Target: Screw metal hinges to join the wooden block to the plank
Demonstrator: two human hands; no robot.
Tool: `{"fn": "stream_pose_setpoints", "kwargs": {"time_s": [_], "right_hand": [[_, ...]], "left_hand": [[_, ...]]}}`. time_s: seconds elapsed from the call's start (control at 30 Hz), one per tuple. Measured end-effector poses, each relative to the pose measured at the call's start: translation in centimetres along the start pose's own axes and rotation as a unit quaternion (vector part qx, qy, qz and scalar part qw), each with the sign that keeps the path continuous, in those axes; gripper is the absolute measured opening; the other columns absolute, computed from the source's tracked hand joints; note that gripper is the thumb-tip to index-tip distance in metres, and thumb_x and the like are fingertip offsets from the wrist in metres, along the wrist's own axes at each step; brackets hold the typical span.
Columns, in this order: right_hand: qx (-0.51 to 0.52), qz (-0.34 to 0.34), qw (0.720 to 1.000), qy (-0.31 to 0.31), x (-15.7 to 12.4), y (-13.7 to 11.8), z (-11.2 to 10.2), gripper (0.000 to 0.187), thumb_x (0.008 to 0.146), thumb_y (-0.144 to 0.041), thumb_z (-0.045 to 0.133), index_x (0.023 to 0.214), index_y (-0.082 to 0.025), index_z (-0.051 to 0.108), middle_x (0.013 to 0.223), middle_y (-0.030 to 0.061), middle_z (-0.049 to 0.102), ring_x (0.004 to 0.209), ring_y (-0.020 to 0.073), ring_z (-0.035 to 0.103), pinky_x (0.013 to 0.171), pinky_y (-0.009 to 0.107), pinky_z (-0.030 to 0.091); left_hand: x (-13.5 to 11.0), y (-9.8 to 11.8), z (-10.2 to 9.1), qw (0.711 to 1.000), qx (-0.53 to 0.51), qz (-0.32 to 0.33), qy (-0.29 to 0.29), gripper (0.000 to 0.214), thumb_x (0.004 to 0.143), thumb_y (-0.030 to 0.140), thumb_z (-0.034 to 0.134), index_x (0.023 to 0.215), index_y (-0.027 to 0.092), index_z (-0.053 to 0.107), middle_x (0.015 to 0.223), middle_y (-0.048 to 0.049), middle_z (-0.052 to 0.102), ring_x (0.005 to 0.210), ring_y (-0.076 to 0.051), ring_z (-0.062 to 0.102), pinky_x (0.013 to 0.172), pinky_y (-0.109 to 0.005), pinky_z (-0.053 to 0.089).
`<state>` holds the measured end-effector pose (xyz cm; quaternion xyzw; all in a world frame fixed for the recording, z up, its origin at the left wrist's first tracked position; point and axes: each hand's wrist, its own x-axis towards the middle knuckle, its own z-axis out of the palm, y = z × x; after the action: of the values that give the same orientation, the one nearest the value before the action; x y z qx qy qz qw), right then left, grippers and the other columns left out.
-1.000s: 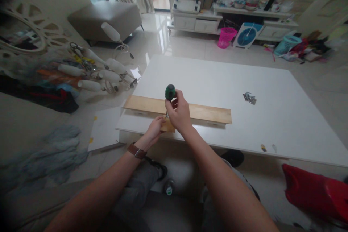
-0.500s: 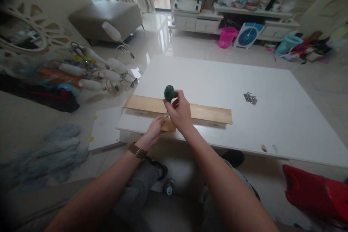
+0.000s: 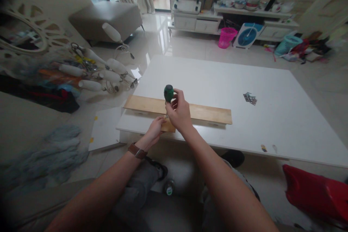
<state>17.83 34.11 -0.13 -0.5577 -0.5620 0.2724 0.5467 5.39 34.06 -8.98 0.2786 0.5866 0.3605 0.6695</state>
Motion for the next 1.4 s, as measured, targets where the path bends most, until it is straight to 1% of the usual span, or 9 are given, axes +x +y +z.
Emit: {"fn": "stream_pose_setpoints", "kwargs": {"time_s": [0.13, 0.23, 0.4, 0.5, 0.63, 0.87, 1.07, 1.3, 1.4], "right_hand": [[0.008, 0.006, 1.000, 0.001, 0.04, 0.09, 0.01, 0.037, 0.087, -0.023, 0.064, 0.121, -0.028, 0.050, 0.098, 0.0009, 0.071, 0.069, 0.0136, 0.064, 0.060, 0.029, 0.050], [0.003, -0.002, 1.000, 0.006, 0.09, 0.16, 0.05, 0.037, 0.086, -0.025, 0.068, 0.119, -0.028, 0.052, 0.095, -0.0010, 0.068, 0.065, 0.0125, 0.060, 0.057, 0.028, 0.048], [-0.029, -0.011, 0.999, 0.011, 0.10, 0.23, 0.02, 0.021, 0.086, -0.027, 0.072, 0.097, -0.026, 0.054, 0.080, -0.0030, 0.060, 0.062, 0.0129, 0.056, 0.059, 0.030, 0.046], [-0.043, -0.001, 0.999, 0.010, 0.04, 0.16, -0.02, 0.021, 0.087, -0.030, 0.072, 0.091, -0.027, 0.051, 0.075, -0.0031, 0.061, 0.061, 0.0141, 0.056, 0.058, 0.030, 0.044], [-0.032, 0.000, 0.999, -0.002, -0.05, -0.09, -0.08, 0.020, 0.085, -0.025, 0.068, 0.099, -0.027, 0.053, 0.084, -0.0012, 0.069, 0.063, 0.0144, 0.061, 0.059, 0.030, 0.049], [-0.033, -0.030, 0.998, -0.038, -0.18, -0.07, -0.13, 0.033, 0.087, -0.021, 0.064, 0.119, -0.028, 0.058, 0.096, 0.0007, 0.074, 0.065, 0.0138, 0.062, 0.060, 0.030, 0.049], [-0.031, -0.050, 0.998, -0.039, -0.08, 0.06, 0.04, 0.034, 0.085, -0.026, 0.072, 0.117, -0.027, 0.059, 0.093, -0.0017, 0.070, 0.062, 0.0123, 0.058, 0.060, 0.029, 0.048], [-0.033, -0.022, 0.998, -0.042, -0.05, -0.14, 0.13, 0.030, 0.084, -0.024, 0.070, 0.108, -0.028, 0.052, 0.092, -0.0009, 0.074, 0.065, 0.0136, 0.063, 0.061, 0.029, 0.050], [-0.025, -0.019, 0.998, -0.049, -0.14, -0.17, -0.04, 0.033, 0.083, -0.022, 0.066, 0.112, -0.029, 0.052, 0.092, -0.0010, 0.072, 0.067, 0.0141, 0.064, 0.062, 0.029, 0.052]], "left_hand": [[0.13, -0.16, -0.06, 1.000, -0.003, -0.005, -0.003, 0.014, 0.084, 0.018, 0.063, 0.097, 0.018, 0.063, 0.091, -0.0053, 0.069, 0.080, -0.018, 0.063, 0.068, -0.027, 0.049], [0.15, -0.24, -0.06, 1.000, -0.004, -0.008, -0.005, 0.015, 0.084, 0.019, 0.063, 0.099, 0.019, 0.061, 0.091, -0.0047, 0.068, 0.079, -0.018, 0.063, 0.066, -0.027, 0.048], [-0.04, -0.06, -0.02, 1.000, 0.005, -0.006, -0.005, 0.011, 0.085, 0.018, 0.063, 0.096, 0.019, 0.061, 0.089, -0.0044, 0.067, 0.078, -0.018, 0.062, 0.064, -0.026, 0.046], [-0.19, 0.11, -0.05, 1.000, 0.000, -0.007, -0.008, 0.010, 0.085, 0.018, 0.063, 0.095, 0.019, 0.061, 0.088, -0.0043, 0.067, 0.077, -0.018, 0.062, 0.063, -0.026, 0.045], [-0.29, 0.17, -0.08, 1.000, -0.001, -0.002, -0.008, 0.010, 0.084, 0.017, 0.064, 0.094, 0.019, 0.061, 0.088, -0.0045, 0.067, 0.077, -0.018, 0.063, 0.066, -0.027, 0.047], [-0.27, 0.04, 0.07, 1.000, -0.017, 0.005, 0.002, 0.016, 0.080, 0.019, 0.072, 0.089, 0.019, 0.059, 0.084, -0.0042, 0.068, 0.075, -0.019, 0.064, 0.072, -0.031, 0.051], [-0.33, -0.04, 0.00, 1.000, -0.026, 0.014, -0.010, 0.018, 0.077, 0.015, 0.073, 0.089, 0.018, 0.060, 0.084, -0.0044, 0.069, 0.075, -0.018, 0.065, 0.073, -0.032, 0.052], [0.07, -0.49, -0.22, 1.000, -0.021, 0.014, -0.015, 0.022, 0.076, 0.016, 0.075, 0.092, 0.018, 0.060, 0.086, -0.0059, 0.070, 0.077, -0.020, 0.066, 0.075, -0.034, 0.053], [0.07, -0.58, -0.32, 0.999, -0.024, 0.017, -0.022, 0.022, 0.076, 0.015, 0.074, 0.093, 0.018, 0.060, 0.088, -0.0061, 0.070, 0.079, -0.020, 0.067, 0.075, -0.033, 0.055]]}}
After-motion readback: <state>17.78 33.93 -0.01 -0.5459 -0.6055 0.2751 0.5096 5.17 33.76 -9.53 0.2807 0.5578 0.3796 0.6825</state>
